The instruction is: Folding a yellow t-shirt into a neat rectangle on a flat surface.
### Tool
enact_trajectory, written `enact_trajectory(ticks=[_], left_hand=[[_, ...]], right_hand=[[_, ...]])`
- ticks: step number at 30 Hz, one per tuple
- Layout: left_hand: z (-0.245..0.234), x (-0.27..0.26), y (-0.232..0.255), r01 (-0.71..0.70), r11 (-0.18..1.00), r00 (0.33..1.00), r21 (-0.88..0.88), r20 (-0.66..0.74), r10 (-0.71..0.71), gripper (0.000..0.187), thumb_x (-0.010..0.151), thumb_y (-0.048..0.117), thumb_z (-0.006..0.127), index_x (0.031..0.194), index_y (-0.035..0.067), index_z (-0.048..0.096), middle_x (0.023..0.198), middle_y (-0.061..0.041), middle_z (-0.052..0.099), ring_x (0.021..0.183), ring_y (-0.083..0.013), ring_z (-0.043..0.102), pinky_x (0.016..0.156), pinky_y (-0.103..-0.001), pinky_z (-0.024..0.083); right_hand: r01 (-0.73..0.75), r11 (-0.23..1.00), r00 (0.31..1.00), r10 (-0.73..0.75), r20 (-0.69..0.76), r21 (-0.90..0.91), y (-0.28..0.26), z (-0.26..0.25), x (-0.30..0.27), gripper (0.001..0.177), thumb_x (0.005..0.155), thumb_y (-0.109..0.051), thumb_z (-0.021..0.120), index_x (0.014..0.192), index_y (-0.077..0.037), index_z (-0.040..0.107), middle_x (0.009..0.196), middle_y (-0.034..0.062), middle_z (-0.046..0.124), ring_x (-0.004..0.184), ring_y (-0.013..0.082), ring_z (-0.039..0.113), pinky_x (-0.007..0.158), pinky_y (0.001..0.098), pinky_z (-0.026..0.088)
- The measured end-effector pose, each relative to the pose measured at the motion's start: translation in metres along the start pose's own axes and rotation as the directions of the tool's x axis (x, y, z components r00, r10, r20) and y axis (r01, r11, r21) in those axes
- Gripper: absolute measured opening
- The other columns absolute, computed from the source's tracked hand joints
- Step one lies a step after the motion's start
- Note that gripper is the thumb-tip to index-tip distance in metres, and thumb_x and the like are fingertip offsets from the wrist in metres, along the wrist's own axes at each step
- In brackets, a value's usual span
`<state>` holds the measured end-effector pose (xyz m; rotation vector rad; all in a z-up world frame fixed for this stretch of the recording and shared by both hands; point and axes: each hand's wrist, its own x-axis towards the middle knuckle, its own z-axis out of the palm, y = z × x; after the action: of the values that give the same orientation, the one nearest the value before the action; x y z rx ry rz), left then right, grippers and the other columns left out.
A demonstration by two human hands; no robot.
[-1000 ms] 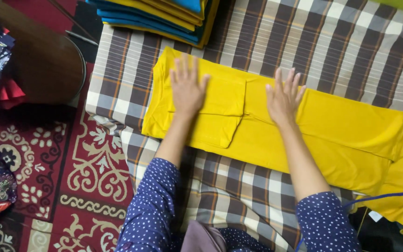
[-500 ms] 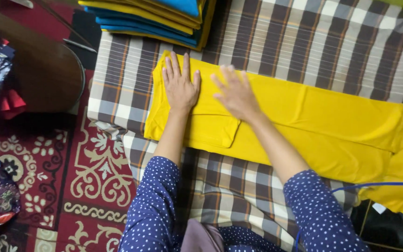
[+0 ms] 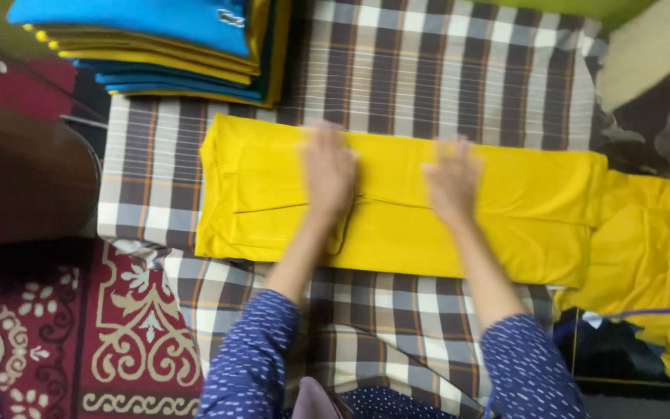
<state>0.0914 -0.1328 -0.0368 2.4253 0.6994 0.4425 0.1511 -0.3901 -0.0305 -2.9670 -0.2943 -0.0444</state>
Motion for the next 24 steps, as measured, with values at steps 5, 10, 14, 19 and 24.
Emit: enact_trajectory(ticks=[5,10,14,19,24], left_hand=[[0.03,-0.082,0.104,-0.383,0.924,0.812,-0.019,0.47,0.346,0.067,0.107,0.065,0.026,0.165,0.031,0.022,0.173,-0.011,0.018,0.16,-0.033,0.017,0.129,-0.054,0.009],[0.025,-0.077,0.109,-0.422,0.895,0.777,0.143,0.565,0.276,0.066,0.107,0.059,0.022,0.166,0.029,0.017,0.174,-0.007,0.011,0.16,-0.0281,0.008,0.128,-0.053,0.004],[0.029,-0.075,0.115,-0.458,0.873,0.797,0.171,0.514,0.317,0.069,0.104,0.055,0.025,0.164,0.021,0.019,0.171,-0.013,0.011,0.158,-0.0342,0.007,0.125,-0.056,0.003],[0.026,-0.072,0.126,-0.452,0.873,0.791,0.186,0.537,0.295,0.072,0.103,0.056,0.023,0.164,0.02,0.016,0.171,-0.014,0.009,0.157,-0.0354,0.006,0.125,-0.056,0.002],[0.046,-0.079,0.107,-0.487,0.848,0.822,0.21,0.439,0.363,0.071,0.103,0.057,0.029,0.164,0.021,0.024,0.17,-0.014,0.018,0.157,-0.0364,0.014,0.124,-0.058,0.01]], right_hand=[[0.316,0.949,0.908,-0.304,0.287,0.008,-0.021,-0.028,0.001,0.061,0.108,-0.038,0.04,0.166,-0.025,0.023,0.174,0.0154,0.009,0.159,0.0366,0.009,0.124,0.062,0.008],[-0.028,1.0,0.994,0.028,0.103,-0.003,0.133,-0.046,0.007,0.06,0.112,-0.037,0.04,0.167,-0.023,0.02,0.171,0.0195,0.017,0.158,0.0351,0.011,0.124,0.0614,0.012],[-0.29,0.956,0.954,0.285,0.094,0.042,0.192,-0.062,0.001,0.065,0.11,-0.043,0.027,0.166,-0.011,0.025,0.169,0.0265,0.011,0.155,0.0427,0.007,0.122,0.0591,0.009],[-0.17,0.985,0.975,0.169,0.141,-0.006,0.097,-0.086,0.006,0.063,0.102,-0.032,0.044,0.157,-0.004,0.032,0.161,0.0297,0.027,0.15,0.046,0.02,0.115,0.0649,0.015],[0.078,0.997,0.928,-0.082,0.365,0.025,0.087,-0.064,0.009,0.066,0.106,-0.053,0.014,0.165,-0.023,0.01,0.172,0.0089,0.004,0.157,0.0301,0.002,0.125,0.055,0.002]])
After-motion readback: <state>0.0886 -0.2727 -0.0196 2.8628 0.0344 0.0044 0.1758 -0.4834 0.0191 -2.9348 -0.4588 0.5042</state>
